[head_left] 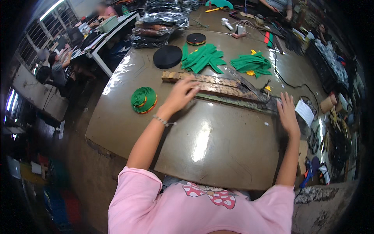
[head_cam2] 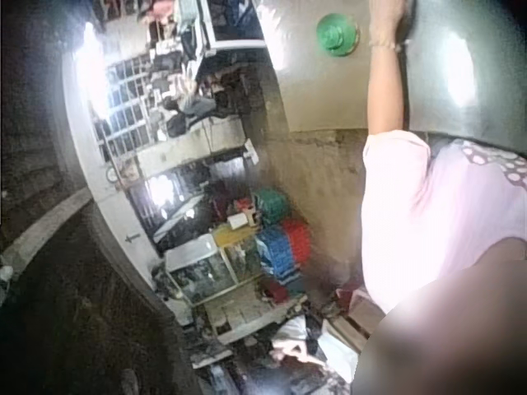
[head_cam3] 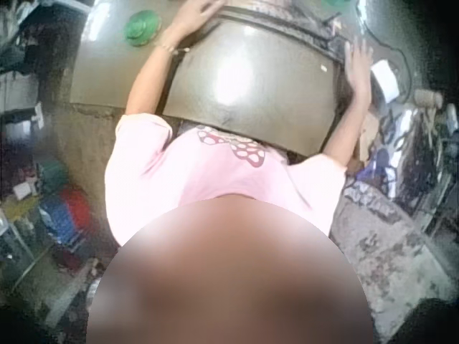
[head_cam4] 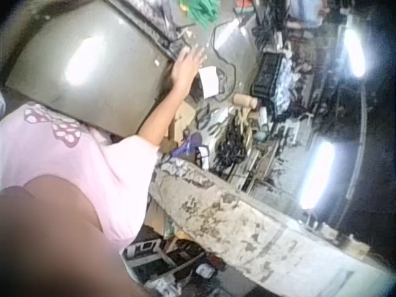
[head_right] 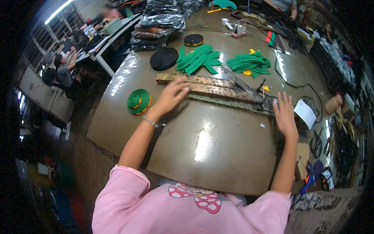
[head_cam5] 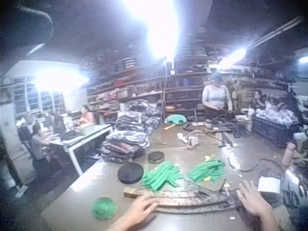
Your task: The person folds and stacks green fabric strips, then places them into a plastic bag. Later, they unroll a multicolored ribbon and fold it into sections on the table. The workspace contains hats and other craft materials.
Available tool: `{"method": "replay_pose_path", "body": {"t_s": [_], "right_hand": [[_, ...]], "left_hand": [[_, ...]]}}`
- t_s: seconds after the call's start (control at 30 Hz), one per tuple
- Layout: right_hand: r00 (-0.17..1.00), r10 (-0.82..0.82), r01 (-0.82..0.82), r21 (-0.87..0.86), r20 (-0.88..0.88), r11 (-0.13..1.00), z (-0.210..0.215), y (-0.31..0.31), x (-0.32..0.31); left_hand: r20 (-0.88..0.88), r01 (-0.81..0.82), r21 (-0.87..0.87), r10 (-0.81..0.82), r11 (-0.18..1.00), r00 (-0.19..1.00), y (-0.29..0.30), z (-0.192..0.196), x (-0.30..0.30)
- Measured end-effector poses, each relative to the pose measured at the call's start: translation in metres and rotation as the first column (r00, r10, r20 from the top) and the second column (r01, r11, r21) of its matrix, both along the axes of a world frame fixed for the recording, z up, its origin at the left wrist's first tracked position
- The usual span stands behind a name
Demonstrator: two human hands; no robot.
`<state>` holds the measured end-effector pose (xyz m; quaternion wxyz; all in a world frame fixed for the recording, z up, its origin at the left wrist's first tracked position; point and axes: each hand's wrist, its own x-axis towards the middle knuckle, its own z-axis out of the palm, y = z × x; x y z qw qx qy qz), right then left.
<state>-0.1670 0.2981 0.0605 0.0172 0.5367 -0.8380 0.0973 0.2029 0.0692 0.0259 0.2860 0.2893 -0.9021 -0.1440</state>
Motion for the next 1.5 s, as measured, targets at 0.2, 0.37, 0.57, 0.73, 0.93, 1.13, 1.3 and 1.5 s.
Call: {"method": "replay_pose_path", "body": {"t_s": [0.2, 0.37, 0.57, 0.73, 0.93, 1.13, 1.3, 1.5], "right_hand": [[0.596, 0.200, -0.195, -0.102, 0.778, 0.976, 0.050, 0.094, 0.067], [0.784, 0.489, -0.491, -0.101, 0.382, 0.865, 0.041, 0.051, 0.098], [0.311, 0.546, -0.367, -0.432, 0.778, 0.824, 0.013, -0.018, 0.137], [0.381, 0.461, -0.240, -0.395, 0.802, 0.887, -0.012, -0.003, 0.141], [-0.139, 0.497, 0.237, -0.458, 0.857, 0.857, -0.036, -0.005, 0.137], [0.621, 0.493, -0.137, -0.535, 0.609, 0.833, -0.023, -0.003, 0.128], [0.675, 0.469, -0.109, -0.552, 0.570, 0.827, -0.012, 0.005, 0.141], [0.800, 0.563, -0.344, -0.611, 0.206, 0.713, -0.028, 0.003, 0.160]], "left_hand": [[0.176, -0.806, -0.066, 0.802, 0.589, 0.571, 0.012, 0.005, 0.137], [-0.005, -0.726, -0.249, 0.748, 0.641, 0.663, 0.027, 0.003, 0.118], [-0.406, 0.123, 0.573, 0.149, 0.810, 0.902, 0.090, 0.025, -0.004], [-0.522, 0.471, 0.608, -0.127, 0.639, 0.844, 0.121, 0.014, -0.064], [-0.693, 0.607, 0.694, 0.132, 0.387, 0.708, 0.120, -0.002, -0.082], [-0.579, 0.415, 0.600, 0.014, 0.684, 0.815, 0.126, -0.020, -0.075], [-0.421, 0.263, 0.367, -0.093, 0.892, 0.902, 0.131, -0.020, -0.077], [-0.392, 0.247, 0.299, -0.117, 0.922, 0.913, 0.134, -0.019, -0.079]]}}
